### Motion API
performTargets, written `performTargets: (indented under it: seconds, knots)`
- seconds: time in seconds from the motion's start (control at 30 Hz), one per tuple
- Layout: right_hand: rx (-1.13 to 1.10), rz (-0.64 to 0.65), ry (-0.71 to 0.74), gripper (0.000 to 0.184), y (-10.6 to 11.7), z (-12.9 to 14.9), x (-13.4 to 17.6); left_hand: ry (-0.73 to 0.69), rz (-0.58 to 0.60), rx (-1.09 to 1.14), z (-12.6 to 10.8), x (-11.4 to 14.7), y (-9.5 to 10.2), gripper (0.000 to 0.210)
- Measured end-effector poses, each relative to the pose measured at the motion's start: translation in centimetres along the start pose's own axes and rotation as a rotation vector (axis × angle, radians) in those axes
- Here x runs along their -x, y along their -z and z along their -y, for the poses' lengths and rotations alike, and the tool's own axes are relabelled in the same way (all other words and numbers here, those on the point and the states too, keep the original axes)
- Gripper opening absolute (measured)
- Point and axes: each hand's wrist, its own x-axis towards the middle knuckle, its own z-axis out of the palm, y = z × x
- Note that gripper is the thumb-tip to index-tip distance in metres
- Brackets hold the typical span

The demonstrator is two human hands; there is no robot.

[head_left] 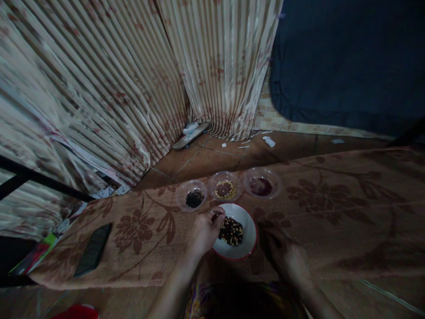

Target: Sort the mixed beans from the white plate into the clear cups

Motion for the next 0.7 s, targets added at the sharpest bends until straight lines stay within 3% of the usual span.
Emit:
performTargets:
  seconds: [0.23, 0.7]
  knots:
    - [-0.012, 0.018, -0.029, 0.029, -0.01, 0.03, 0.11, 0.002, 0.001, -0.082, -0.78, 0.32, -0.17, 0.015]
    - [0.001, 0.025, -0.019, 0.027, 0.01, -0.03, 0.10, 0.009, -0.028, -0.106, -0.22, 0.37, -0.96, 0.016]
